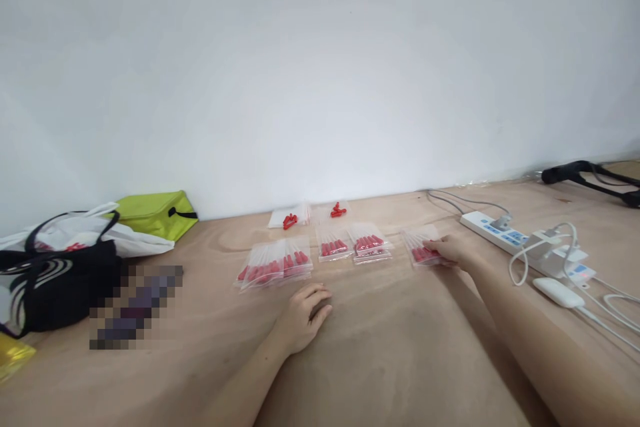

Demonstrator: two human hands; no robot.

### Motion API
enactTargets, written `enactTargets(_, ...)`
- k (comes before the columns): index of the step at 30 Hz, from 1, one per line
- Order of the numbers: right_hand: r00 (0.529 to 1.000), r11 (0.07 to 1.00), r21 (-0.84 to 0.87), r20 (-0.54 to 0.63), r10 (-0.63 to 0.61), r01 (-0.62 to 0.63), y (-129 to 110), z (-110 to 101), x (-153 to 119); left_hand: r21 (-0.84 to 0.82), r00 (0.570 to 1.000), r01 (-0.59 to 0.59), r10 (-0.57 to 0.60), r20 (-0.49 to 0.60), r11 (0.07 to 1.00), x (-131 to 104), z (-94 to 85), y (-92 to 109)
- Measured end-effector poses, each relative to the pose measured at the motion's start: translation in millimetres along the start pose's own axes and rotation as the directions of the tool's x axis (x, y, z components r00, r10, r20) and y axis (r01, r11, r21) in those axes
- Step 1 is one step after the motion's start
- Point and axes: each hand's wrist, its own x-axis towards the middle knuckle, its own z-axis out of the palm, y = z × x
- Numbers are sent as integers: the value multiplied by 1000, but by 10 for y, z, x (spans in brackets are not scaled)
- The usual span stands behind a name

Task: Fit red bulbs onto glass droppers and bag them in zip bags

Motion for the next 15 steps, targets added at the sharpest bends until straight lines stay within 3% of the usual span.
enactTargets(3,994,977,213,96,-53,31,-71,-38,-137,-8,1000,14,-14,4,1000,10,-1,-2)
enactTargets(6,971,913,403,192,-145,57,-234,104,-297,-6,1000,20,-20,4,1000,15,6,-10)
enactTargets(11,889,783,622,358,-287,2,-453,824,-632,53,990,28,-21,-142,998,-21,34,-40)
enactTargets(15,820,741,668,461,-339,-68,-480,1337,-873,123,972,-18,46,-230,992,-17,56,-68)
